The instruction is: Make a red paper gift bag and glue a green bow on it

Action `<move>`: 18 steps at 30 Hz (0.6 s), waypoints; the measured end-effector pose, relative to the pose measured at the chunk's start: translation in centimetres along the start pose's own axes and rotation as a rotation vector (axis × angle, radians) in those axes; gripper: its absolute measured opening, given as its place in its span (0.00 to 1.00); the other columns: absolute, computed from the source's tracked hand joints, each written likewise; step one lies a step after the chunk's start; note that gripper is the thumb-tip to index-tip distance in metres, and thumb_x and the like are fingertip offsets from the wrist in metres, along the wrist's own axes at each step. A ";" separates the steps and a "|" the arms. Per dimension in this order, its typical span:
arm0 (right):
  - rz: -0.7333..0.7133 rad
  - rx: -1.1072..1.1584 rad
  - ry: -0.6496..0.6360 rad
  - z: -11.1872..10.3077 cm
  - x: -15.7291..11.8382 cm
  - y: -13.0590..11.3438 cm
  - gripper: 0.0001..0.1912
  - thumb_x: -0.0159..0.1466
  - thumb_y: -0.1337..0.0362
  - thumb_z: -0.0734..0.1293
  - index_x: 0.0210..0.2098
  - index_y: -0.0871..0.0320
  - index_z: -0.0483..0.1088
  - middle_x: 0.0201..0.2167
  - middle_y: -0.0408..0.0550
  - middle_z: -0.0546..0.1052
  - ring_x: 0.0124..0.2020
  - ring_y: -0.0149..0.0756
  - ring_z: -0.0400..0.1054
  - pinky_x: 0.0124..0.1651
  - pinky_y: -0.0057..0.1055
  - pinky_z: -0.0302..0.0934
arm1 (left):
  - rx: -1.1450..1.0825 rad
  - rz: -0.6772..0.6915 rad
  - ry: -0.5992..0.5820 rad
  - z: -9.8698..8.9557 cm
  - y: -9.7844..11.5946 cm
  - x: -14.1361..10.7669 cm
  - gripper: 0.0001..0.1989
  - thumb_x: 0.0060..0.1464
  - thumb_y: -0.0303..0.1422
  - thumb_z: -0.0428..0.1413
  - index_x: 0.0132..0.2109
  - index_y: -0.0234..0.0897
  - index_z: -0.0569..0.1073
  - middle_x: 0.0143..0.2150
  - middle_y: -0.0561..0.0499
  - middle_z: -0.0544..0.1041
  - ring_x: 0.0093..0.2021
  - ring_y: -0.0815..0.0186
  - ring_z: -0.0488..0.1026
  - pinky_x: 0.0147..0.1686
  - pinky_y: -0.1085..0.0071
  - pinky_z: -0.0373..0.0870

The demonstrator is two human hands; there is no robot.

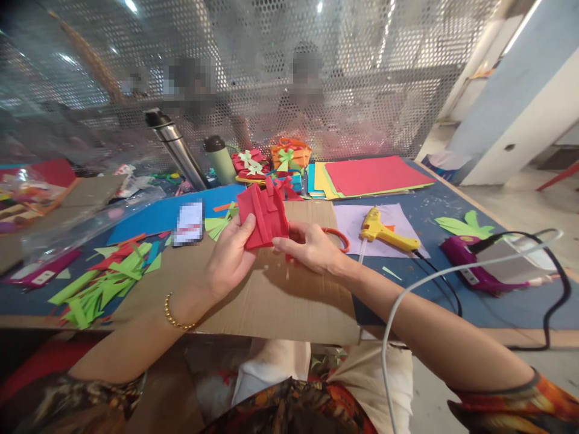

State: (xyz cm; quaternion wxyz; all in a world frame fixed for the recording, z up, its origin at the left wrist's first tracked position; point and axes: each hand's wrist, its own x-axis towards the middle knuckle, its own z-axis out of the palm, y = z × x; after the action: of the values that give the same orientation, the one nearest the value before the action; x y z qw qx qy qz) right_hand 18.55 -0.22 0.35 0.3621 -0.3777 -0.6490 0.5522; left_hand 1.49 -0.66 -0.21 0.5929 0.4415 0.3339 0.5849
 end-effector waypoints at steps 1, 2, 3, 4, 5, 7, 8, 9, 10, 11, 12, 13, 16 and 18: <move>0.007 0.008 0.028 0.1 0.0 0.1 0.21 0.56 0.45 0.75 0.33 0.58 0.75 0.26 0.44 0.78 0.21 0.27 0.64 0.23 0.26 0.61 | 0.002 -0.004 -0.009 0.1 -0.1 -0.1 0.27 0.58 0.48 0.68 0.57 0.39 0.74 0.50 0.45 0.84 0.48 0.56 0.82 0.47 0.63 0.79; 0.012 0.018 0.051 0.1 0.1 0.2 0.23 0.56 0.43 0.75 0.30 0.58 0.75 0.24 0.43 0.77 0.20 0.27 0.63 0.22 0.26 0.60 | 0.005 -0.007 -0.028 0.3 -0.2 -0.2 0.27 0.57 0.48 0.68 0.56 0.38 0.74 0.50 0.45 0.84 0.48 0.56 0.82 0.47 0.62 0.79; 0.013 0.025 0.066 0.0 0.2 0.3 0.25 0.56 0.41 0.75 0.28 0.58 0.74 0.22 0.42 0.75 0.19 0.27 0.62 0.21 0.26 0.59 | 0.011 -0.007 -0.059 0.3 -0.3 -0.3 0.28 0.56 0.49 0.68 0.56 0.38 0.74 0.49 0.44 0.84 0.48 0.55 0.82 0.47 0.62 0.78; 0.007 0.030 0.078 -0.2 0.3 0.4 0.25 0.56 0.40 0.74 0.26 0.57 0.73 0.19 0.42 0.73 0.18 0.27 0.61 0.21 0.26 0.59 | 0.021 -0.007 -0.093 0.3 -0.3 -0.4 0.29 0.56 0.51 0.68 0.56 0.37 0.75 0.49 0.43 0.84 0.49 0.54 0.82 0.47 0.62 0.78; -0.003 0.030 0.086 -0.5 0.4 0.5 0.25 0.56 0.40 0.74 0.24 0.57 0.72 0.18 0.41 0.72 0.18 0.27 0.61 0.21 0.26 0.58 | 0.040 0.000 -0.122 0.1 -0.2 -0.3 0.29 0.56 0.53 0.67 0.55 0.37 0.75 0.49 0.42 0.84 0.50 0.53 0.81 0.48 0.61 0.77; -0.029 0.009 0.082 -1.4 0.6 0.4 0.23 0.57 0.44 0.74 0.23 0.57 0.71 0.17 0.41 0.72 0.18 0.27 0.62 0.22 0.25 0.58 | 0.124 0.057 -0.113 -0.7 0.4 0.0 0.29 0.58 0.55 0.65 0.55 0.37 0.76 0.51 0.42 0.82 0.53 0.53 0.79 0.50 0.62 0.75; -0.039 -0.005 0.070 -1.9 0.7 0.3 0.22 0.57 0.46 0.74 0.23 0.57 0.70 0.18 0.41 0.72 0.18 0.26 0.62 0.22 0.25 0.58 | 0.195 0.119 -0.068 -1.2 1.0 0.4 0.27 0.60 0.54 0.64 0.55 0.39 0.77 0.53 0.42 0.81 0.54 0.54 0.78 0.51 0.64 0.74; -0.043 -0.019 0.054 -2.4 0.8 0.2 0.20 0.57 0.48 0.73 0.23 0.57 0.70 0.18 0.42 0.73 0.18 0.26 0.63 0.23 0.25 0.58 | 0.290 0.205 0.013 -1.8 1.7 0.7 0.25 0.60 0.51 0.65 0.56 0.40 0.77 0.55 0.43 0.80 0.55 0.56 0.77 0.52 0.65 0.73; -0.041 -0.035 0.029 -2.9 0.9 0.0 0.18 0.57 0.49 0.73 0.23 0.57 0.70 0.19 0.42 0.74 0.19 0.27 0.63 0.23 0.25 0.58 | 0.397 0.317 0.093 -2.3 2.6 1.2 0.24 0.58 0.47 0.67 0.56 0.41 0.77 0.57 0.44 0.78 0.56 0.57 0.75 0.53 0.66 0.71; -0.037 -0.058 -0.002 -3.3 0.9 -0.1 0.17 0.57 0.51 0.73 0.24 0.56 0.70 0.19 0.42 0.74 0.19 0.27 0.64 0.23 0.25 0.58 | 0.514 0.395 0.124 -2.8 3.6 1.6 0.25 0.55 0.43 0.69 0.58 0.42 0.77 0.60 0.44 0.76 0.57 0.57 0.74 0.54 0.67 0.70; -0.030 -0.090 -0.039 -3.7 0.9 -0.3 0.15 0.57 0.52 0.72 0.24 0.56 0.71 0.19 0.41 0.74 0.20 0.28 0.64 0.23 0.25 0.58 | 0.610 0.456 0.131 -3.1 4.6 2.0 0.26 0.53 0.40 0.70 0.58 0.43 0.77 0.61 0.44 0.75 0.58 0.56 0.73 0.55 0.66 0.69; -0.025 -0.128 -0.081 -4.1 0.8 -0.5 0.14 0.58 0.53 0.71 0.25 0.56 0.71 0.19 0.41 0.73 0.20 0.28 0.64 0.23 0.25 0.58 | 0.710 0.481 0.078 -3.2 5.6 2.3 0.27 0.51 0.38 0.71 0.58 0.42 0.78 0.60 0.44 0.75 0.59 0.54 0.72 0.58 0.64 0.68; -0.002 -0.253 -0.232 -4.6 0.4 -0.9 0.12 0.60 0.56 0.68 0.24 0.55 0.69 0.18 0.39 0.70 0.19 0.28 0.62 0.22 0.25 0.57 | 0.980 0.394 -0.222 -2.1 7.6 2.7 0.31 0.40 0.31 0.75 0.54 0.40 0.82 0.58 0.44 0.77 0.63 0.47 0.69 0.67 0.56 0.61; -0.010 -0.324 -0.323 -4.7 0.1 -1.1 0.11 0.60 0.58 0.66 0.24 0.54 0.67 0.17 0.37 0.67 0.18 0.27 0.60 0.21 0.25 0.54 | 1.070 0.296 -0.389 -0.7 7.8 2.8 0.25 0.40 0.29 0.75 0.49 0.39 0.85 0.50 0.44 0.81 0.58 0.47 0.73 0.65 0.56 0.61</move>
State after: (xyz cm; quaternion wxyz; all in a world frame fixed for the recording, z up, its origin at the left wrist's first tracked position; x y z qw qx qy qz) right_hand 22.58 1.84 2.06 0.1909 -0.3343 -0.7807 0.4922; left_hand -1.98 1.67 7.00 0.2500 0.8206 0.4025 0.3196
